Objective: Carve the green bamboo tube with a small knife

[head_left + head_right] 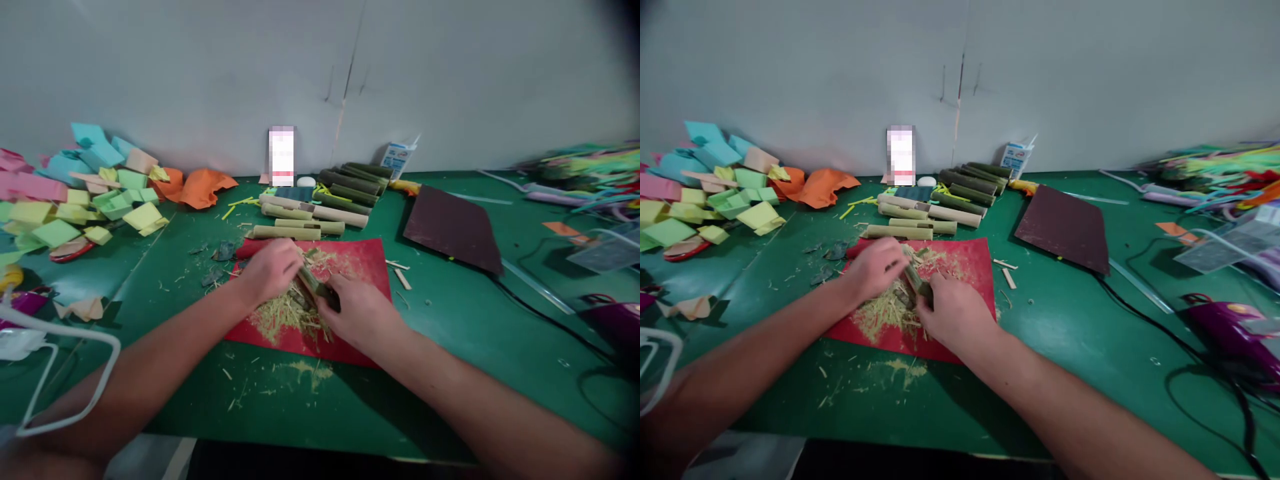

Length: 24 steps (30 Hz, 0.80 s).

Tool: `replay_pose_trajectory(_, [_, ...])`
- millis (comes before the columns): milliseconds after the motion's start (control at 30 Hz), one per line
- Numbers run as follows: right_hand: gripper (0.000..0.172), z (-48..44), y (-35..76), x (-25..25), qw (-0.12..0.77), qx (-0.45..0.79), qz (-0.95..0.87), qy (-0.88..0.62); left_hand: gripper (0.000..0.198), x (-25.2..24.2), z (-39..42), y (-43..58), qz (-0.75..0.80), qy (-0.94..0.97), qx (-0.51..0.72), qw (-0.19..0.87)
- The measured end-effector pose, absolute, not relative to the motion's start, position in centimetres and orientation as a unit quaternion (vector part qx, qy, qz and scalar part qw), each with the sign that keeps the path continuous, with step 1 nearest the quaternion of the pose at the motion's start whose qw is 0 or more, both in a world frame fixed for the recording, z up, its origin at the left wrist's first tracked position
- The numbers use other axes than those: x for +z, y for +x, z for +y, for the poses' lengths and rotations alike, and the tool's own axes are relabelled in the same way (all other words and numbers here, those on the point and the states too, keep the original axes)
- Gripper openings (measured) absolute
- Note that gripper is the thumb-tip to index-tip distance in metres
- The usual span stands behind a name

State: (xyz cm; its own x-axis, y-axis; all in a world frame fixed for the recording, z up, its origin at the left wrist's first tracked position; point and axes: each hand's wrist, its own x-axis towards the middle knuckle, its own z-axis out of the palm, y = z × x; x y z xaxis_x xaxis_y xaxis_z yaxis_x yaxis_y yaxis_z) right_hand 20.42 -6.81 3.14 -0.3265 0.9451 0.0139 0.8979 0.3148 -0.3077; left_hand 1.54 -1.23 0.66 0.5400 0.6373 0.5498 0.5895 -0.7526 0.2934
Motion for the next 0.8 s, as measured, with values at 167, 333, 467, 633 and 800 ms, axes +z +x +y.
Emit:
replay_pose_trajectory(167, [0.016,-6.97,20.39,3.29,0.091,0.121,-0.808,-0.569,0.021,0.57,-0.97,1.3,0.354,0.876,0.325,0.031])
replay_pose_trajectory(333, [0.017,-7.1,20.26,3.29,0.092,0.103,-0.812,-0.567,0.022,0.58,-1.01,1.4,0.362,0.863,0.352,0.034])
replay_pose_trajectory(467, [0.018,-7.28,20.15,3.23,0.078,0.085,-0.816,-0.567,0.02,0.66,-1.18,1.46,0.341,0.884,0.318,0.035])
replay_pose_trajectory(633, [0.019,-7.54,20.11,3.2,0.073,0.063,-0.818,-0.567,0.022,0.74,-1.03,1.22,0.38,0.857,0.347,0.013])
replay_pose_trajectory(800, [0.019,-7.6,20.12,3.16,0.077,0.063,-0.821,-0.562,0.021,0.8,-1.02,1.23,0.376,0.863,0.335,0.041])
